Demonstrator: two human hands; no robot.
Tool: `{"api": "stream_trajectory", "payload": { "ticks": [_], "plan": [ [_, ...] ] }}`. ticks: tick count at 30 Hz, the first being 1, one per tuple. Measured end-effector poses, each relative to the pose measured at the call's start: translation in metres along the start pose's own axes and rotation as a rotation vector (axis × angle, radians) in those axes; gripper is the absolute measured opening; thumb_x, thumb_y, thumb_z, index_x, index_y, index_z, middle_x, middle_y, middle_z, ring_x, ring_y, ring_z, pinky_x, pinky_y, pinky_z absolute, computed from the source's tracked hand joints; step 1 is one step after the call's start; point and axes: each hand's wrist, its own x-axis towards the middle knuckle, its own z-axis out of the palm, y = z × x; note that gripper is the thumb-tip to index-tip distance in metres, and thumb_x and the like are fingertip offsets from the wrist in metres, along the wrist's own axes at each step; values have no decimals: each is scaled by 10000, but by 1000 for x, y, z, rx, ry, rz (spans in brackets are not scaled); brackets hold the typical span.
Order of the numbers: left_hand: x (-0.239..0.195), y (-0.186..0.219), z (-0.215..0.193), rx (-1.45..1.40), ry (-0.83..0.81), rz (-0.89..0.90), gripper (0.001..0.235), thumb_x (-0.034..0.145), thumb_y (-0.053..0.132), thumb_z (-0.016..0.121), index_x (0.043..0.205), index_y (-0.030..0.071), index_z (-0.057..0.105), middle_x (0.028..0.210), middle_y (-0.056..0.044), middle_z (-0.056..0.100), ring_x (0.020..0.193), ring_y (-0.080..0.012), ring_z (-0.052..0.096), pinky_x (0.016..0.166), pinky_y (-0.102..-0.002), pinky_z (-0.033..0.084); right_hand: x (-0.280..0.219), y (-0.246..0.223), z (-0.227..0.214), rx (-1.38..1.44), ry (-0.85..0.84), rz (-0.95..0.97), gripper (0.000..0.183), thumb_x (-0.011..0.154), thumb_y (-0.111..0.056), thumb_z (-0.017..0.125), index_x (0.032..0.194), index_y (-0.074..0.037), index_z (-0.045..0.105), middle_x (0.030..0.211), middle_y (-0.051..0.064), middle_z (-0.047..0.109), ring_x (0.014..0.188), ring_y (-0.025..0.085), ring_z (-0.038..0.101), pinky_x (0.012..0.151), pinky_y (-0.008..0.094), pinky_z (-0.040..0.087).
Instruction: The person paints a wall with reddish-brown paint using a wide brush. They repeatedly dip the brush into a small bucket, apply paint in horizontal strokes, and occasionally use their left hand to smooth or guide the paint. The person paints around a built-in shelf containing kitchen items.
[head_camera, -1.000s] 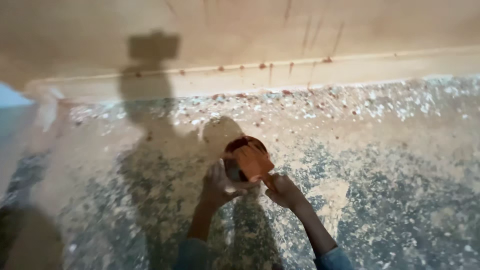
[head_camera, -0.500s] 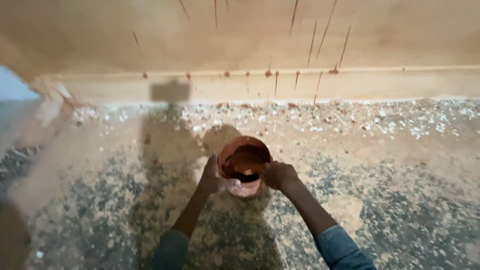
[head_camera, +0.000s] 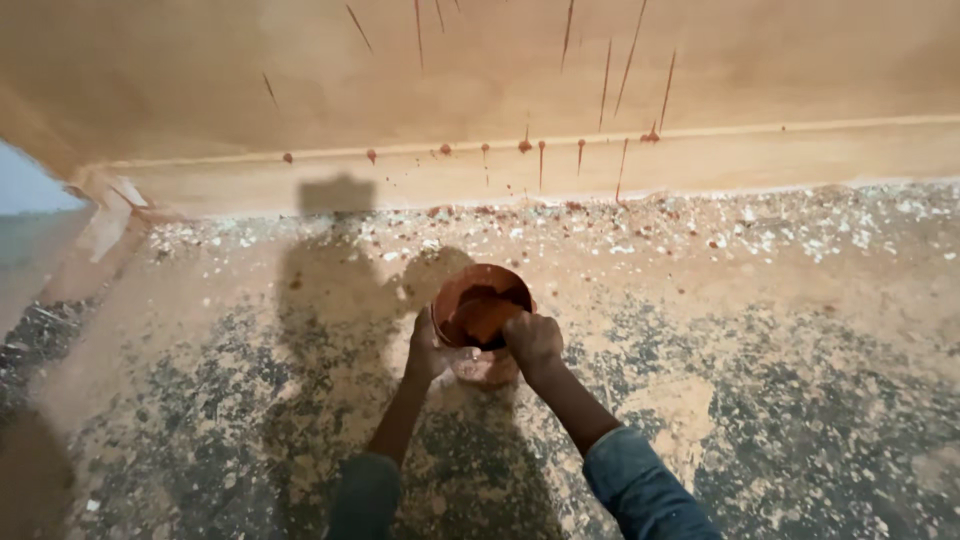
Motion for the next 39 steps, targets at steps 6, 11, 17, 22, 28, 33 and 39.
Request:
{"api": "stream_trajectory", "payload": {
  "ticks": [6,11,17,22,28,33,39],
  "plan": [
    [3,14,-3,149,9,-147,958,507,173,1051,1328,71,568,1263,-94,628,1188,-268,627,999,-402,536,4,-8,-1,-32,-23,18,160,893,-146,653,806,-189,780,832,51,760,773,218,770,583,357,598],
    [6,20,1,-27,22,-135,978,550,201,1033,1387,69,545,1326,-88,597,1241,-251,619,1027,-377,543,6,-7,1,-79,-43,38,189,960,-155,624,860,-182,781,857,41,784,793,201,775,602,346,603],
    [11,27,-3,89,66,-225,1080,469,211,1029,1410,64,520,1347,-97,608,1211,-250,640,994,-371,562,10,-8,-1,-43,-93,62,166,929,-165,637,890,-206,794,921,36,777,847,218,776,627,357,606],
    [8,55,-3,60,57,-339,1002,524,211,1024,1393,72,544,1312,-106,669,1206,-263,668,1008,-392,578,11,-13,-2,-120,-135,81,154,934,-163,648,880,-206,787,902,17,772,825,192,774,588,343,600],
    [15,69,-1,27,28,-263,995,586,234,1008,1426,70,500,1354,-113,641,1247,-266,644,1043,-410,579,14,-15,-8,-90,-143,82,174,956,-158,642,889,-211,794,907,20,783,852,189,776,616,340,588],
    [12,65,-5,142,46,-189,955,537,253,1044,1355,56,592,1266,-110,703,1172,-249,694,1034,-386,579,11,-10,-18,-30,-142,86,162,933,-159,641,922,-186,800,938,48,772,870,226,774,656,375,613],
    [16,61,-4,23,66,-256,977,505,274,1013,1361,59,594,1242,-84,716,1119,-211,714,967,-364,590,13,8,-29,-34,-160,59,166,941,-172,630,932,-154,794,917,91,776,853,256,777,653,384,628]
  ]
}}
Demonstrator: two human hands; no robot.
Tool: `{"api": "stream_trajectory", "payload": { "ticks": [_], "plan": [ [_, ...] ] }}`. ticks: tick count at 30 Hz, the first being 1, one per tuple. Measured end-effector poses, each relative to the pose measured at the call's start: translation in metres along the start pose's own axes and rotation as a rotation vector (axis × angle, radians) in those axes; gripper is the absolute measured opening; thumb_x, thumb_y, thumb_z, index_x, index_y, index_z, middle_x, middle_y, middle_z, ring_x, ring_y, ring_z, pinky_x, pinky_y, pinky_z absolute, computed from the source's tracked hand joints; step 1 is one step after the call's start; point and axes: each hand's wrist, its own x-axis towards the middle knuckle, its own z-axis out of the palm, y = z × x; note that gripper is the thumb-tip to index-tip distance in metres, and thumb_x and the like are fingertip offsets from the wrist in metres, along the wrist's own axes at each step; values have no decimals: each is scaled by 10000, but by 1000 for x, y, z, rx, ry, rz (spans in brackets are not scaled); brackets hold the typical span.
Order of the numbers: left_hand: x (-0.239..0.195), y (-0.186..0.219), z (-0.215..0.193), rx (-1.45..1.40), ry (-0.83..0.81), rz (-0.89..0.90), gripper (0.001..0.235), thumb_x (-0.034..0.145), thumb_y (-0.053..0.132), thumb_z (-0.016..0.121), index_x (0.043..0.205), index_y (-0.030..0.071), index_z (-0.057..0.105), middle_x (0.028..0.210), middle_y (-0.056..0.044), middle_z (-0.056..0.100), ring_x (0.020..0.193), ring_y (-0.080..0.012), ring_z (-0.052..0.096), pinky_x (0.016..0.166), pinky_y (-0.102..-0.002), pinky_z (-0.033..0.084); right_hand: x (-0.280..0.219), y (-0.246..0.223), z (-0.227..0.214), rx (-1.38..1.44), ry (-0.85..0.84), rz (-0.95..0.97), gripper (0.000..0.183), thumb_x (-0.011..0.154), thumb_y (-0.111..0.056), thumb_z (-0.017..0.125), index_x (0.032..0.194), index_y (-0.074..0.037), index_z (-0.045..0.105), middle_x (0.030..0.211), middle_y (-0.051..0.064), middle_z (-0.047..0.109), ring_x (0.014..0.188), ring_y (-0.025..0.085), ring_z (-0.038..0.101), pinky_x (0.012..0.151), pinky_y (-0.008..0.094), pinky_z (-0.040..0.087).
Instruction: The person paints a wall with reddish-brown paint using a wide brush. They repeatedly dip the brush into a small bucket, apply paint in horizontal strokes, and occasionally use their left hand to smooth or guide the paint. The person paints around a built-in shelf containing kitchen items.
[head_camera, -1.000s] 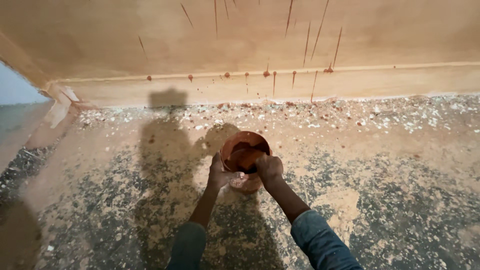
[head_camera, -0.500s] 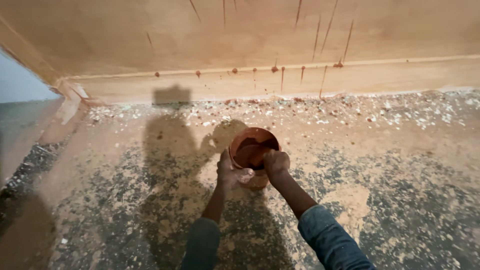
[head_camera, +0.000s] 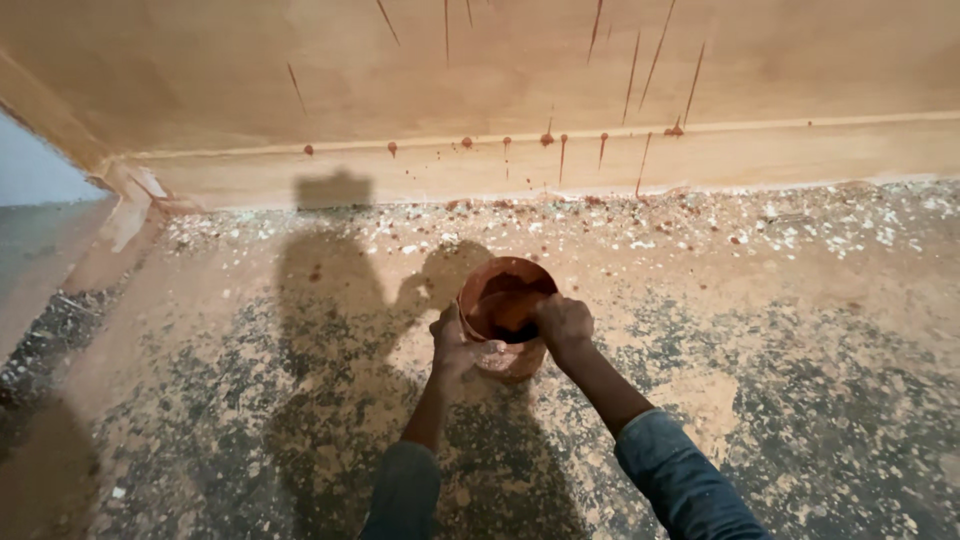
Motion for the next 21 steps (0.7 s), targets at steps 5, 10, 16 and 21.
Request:
{"api": "stream_trajectory", "payload": {
  "ticks": [5,10,16,21],
  "plan": [
    [-1,-3,-1,28,-1,36,962,502,327,1020,1331,51,618,1221,-102,723,1114,-217,716,953,-368,596,7,7,6,-38,210,32,172,909,-186,654,814,-154,794,795,96,762,718,251,772,586,372,617],
    [-6,3,-2,-20,21,102,955,550,352,1016,1345,30,597,1241,-125,704,1135,-250,703,975,-379,583,14,11,13,-1,273,6,169,858,-213,687,730,-151,777,713,98,734,649,249,758,558,370,610],
    [10,23,-11,93,-85,50,956,550,358,1014,1338,26,586,1244,-128,699,1139,-252,695,961,-383,586,19,13,20,15,293,-5,104,839,-179,686,757,-144,739,719,89,732,667,233,753,559,344,604],
    [2,33,-17,-15,-131,49,897,591,314,1008,1342,30,606,1222,-100,747,1125,-217,733,971,-380,604,9,13,15,56,312,-30,85,894,-182,663,847,-126,706,730,105,715,692,268,752,560,388,603]
  ]
}}
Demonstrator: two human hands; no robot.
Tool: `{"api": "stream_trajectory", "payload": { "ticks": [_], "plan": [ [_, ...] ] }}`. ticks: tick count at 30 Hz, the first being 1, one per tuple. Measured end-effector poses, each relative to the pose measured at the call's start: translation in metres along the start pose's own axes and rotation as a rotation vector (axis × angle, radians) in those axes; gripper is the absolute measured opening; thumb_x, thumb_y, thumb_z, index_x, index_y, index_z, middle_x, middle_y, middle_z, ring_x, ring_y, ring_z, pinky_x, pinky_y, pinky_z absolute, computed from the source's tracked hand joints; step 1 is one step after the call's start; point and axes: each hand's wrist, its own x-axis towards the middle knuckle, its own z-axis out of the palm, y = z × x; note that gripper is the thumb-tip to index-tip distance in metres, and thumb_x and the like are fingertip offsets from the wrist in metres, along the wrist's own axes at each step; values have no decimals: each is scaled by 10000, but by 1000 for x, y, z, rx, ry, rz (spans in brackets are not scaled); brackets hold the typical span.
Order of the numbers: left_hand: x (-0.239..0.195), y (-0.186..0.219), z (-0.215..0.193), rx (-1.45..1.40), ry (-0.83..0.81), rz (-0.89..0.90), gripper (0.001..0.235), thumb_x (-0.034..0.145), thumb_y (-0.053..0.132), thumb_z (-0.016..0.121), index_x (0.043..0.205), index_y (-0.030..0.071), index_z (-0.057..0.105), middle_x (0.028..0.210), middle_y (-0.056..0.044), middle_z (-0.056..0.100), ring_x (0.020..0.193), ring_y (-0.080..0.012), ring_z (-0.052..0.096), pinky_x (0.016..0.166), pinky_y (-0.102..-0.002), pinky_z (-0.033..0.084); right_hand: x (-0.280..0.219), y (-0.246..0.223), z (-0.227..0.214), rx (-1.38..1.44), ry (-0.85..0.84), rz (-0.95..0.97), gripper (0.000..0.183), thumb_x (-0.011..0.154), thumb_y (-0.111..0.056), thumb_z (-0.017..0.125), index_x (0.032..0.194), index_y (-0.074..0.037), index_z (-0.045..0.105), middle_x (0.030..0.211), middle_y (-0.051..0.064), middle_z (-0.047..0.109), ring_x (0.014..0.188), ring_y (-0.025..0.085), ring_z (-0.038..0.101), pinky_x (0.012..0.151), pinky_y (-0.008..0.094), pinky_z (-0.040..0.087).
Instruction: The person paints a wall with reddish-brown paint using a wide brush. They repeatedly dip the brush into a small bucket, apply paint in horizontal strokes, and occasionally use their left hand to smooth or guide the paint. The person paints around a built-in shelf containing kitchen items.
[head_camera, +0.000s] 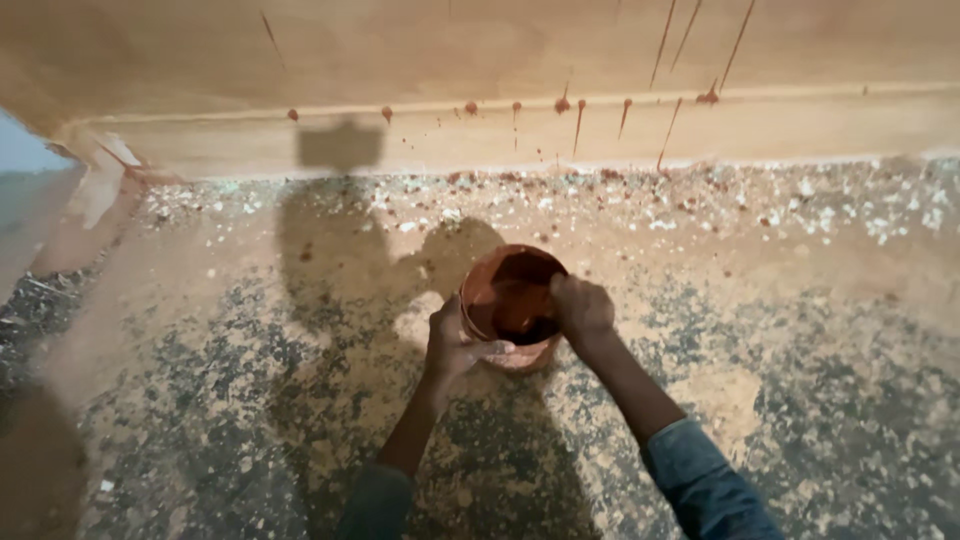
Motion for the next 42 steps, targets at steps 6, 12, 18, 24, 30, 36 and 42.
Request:
{"api": "stream_trajectory", "payload": {
  "ticks": [6,12,18,24,30,36,42],
  "plan": [
    [2,10,2,-79,-23,-62,871,643,321,995,1355,38,581,1200,-110,758,1107,-220,739,951,-381,617,10,33,-80,112,-57,34,416,869,-490,675,886,-78,733,738,173,700,676,347,742,563,440,607],
    [-4,-21,4,-21,21,62,942,613,204,1011,1407,23,539,1313,-122,677,1227,-222,662,1015,-384,554,-7,74,-120,25,-140,-17,670,866,-689,622,738,-38,721,714,190,692,688,345,729,598,429,596],
    [-8,-61,15,-339,23,-114,1018,590,83,996,1446,44,446,1339,-102,601,1233,-242,594,990,-398,561,-29,97,-134,121,-188,8,555,826,-629,645,822,-91,779,789,165,732,785,340,742,685,456,601],
    [-9,-89,17,-524,-37,-116,901,691,-32,919,1452,51,444,1400,-128,591,1288,-293,623,977,-440,581,-40,130,-154,219,-503,166,508,862,-618,642,1002,-164,824,948,96,793,896,275,774,832,459,615],
    [-13,-89,19,-79,109,-323,1140,544,135,1011,1482,-26,384,1539,-228,407,1405,-368,496,1057,-378,561,-44,125,-166,206,-778,128,580,988,-641,496,1321,-193,657,1238,108,714,1154,303,698,997,475,549],
    [-15,-59,18,303,171,-118,1421,597,141,1095,1538,-171,79,1594,-361,22,1518,-503,104,1172,-556,264,-51,116,-152,217,-809,-11,547,1098,-530,313,1391,-94,468,1204,206,678,1120,354,682,953,479,553],
    [-14,-38,12,-97,-48,-221,985,741,328,921,1540,28,431,1341,-171,703,1198,-270,708,1009,-333,613,-49,133,-128,456,-744,-80,505,1040,-470,384,1045,-48,661,878,137,738,737,241,688,687,396,539]
  ]
}}
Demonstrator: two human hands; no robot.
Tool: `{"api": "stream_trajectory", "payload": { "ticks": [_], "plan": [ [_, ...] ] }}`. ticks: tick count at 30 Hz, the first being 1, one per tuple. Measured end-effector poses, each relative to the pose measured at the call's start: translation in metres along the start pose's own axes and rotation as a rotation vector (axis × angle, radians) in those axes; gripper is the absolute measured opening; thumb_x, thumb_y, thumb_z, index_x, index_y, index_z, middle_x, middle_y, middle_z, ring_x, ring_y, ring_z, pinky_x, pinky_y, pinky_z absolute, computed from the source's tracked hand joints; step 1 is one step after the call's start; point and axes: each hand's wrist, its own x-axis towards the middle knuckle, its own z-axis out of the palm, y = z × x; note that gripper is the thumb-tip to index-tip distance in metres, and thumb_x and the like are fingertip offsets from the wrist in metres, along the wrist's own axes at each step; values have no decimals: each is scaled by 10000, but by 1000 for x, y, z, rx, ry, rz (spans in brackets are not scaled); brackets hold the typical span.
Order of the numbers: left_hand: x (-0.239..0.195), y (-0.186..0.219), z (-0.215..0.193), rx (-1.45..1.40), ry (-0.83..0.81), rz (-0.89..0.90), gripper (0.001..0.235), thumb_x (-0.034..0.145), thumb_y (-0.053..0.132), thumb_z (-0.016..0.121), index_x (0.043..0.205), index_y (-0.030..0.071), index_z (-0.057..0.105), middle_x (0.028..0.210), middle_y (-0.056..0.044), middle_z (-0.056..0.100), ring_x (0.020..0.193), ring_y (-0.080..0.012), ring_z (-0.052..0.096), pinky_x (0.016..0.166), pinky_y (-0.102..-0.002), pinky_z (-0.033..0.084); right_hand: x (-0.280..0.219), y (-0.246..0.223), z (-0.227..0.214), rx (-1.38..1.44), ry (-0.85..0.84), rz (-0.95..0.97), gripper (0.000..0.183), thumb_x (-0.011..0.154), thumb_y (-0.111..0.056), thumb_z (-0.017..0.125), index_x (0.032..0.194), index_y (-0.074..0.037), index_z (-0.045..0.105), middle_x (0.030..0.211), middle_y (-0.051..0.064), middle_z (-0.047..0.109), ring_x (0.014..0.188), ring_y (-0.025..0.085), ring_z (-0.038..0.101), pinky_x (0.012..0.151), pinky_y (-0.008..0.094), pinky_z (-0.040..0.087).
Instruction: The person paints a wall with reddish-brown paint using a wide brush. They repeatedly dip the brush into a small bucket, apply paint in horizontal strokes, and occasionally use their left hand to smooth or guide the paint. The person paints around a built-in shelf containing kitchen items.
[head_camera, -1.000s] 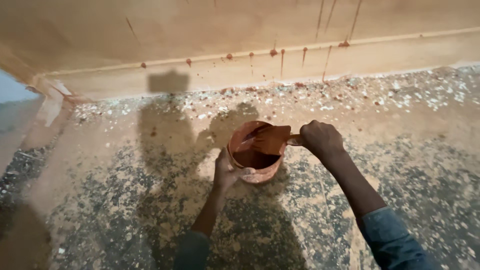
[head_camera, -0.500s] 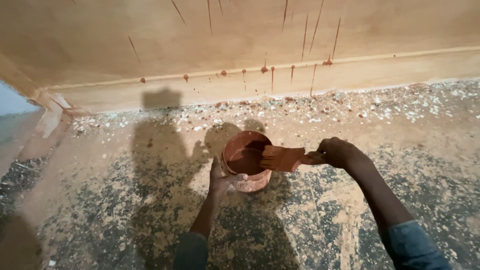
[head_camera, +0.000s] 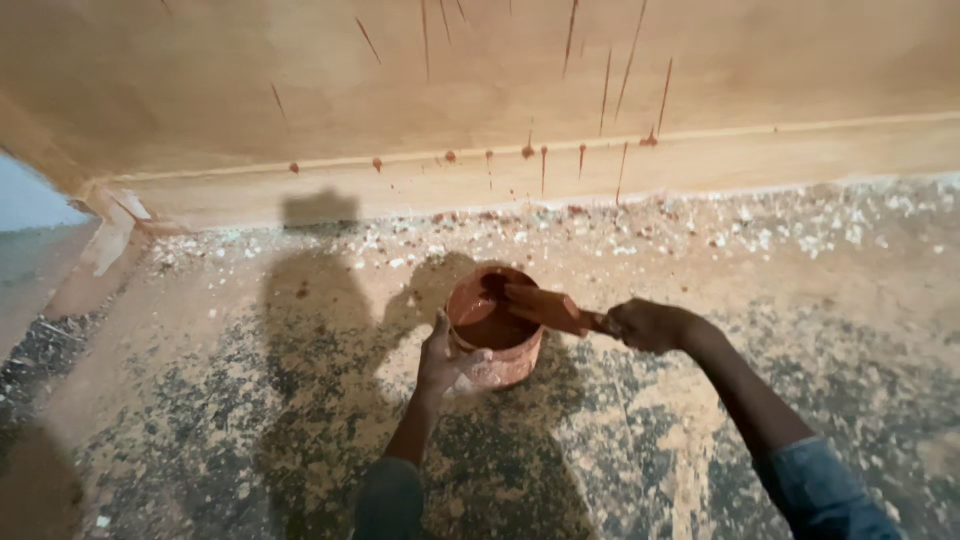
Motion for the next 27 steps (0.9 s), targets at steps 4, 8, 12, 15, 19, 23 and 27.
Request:
{"api": "stream_trajectory", "payload": {
  "ticks": [4,8,12,15,19,23,27],
  "plan": [
    [3,9,-2,-451,51,-231,904,753,355,866,1497,25,471,1332,-75,660,1183,-185,688,922,-382,607,5,-1,-5,424,-74,49,602,1059,-543,394,950,-13,658,773,116,673,576,169,550,522,338,463],
    [-4,5,2,61,70,-37,931,692,229,947,1474,44,477,1290,-124,705,1147,-219,692,953,-359,612,17,-6,5,657,-24,57,624,1046,-534,348,977,-40,725,753,69,720,563,142,575,525,297,502],
    [-7,0,3,-93,81,-62,973,691,178,958,1501,52,433,1360,-113,638,1221,-201,631,1009,-348,563,25,-2,24,806,-71,111,619,1058,-494,331,1016,-30,739,761,36,710,563,100,551,512,274,486],
    [-2,-8,2,-216,105,41,914,670,160,929,1473,31,513,1357,-97,652,1159,-188,654,924,-345,598,25,15,28,949,-91,98,563,1078,-443,384,1020,8,716,740,38,660,524,93,470,457,263,420],
    [-9,-32,1,2,132,12,780,718,151,945,1392,27,573,1245,-113,737,1111,-189,698,918,-325,581,13,45,36,934,-151,102,511,1072,-417,413,1012,5,695,720,40,628,503,92,447,423,251,397],
    [4,-51,3,43,159,49,754,719,148,940,1360,22,564,1198,-104,724,1069,-175,689,881,-324,589,2,75,30,928,-234,143,506,1075,-441,396,981,-13,648,716,25,602,501,79,430,418,245,381],
    [0,-64,3,-333,131,-54,634,727,182,877,1287,31,621,1123,-54,737,957,-132,709,805,-301,602,-13,92,45,935,-170,156,466,1047,-466,457,1068,-37,639,718,6,579,495,68,389,413,240,348]
  ]
}}
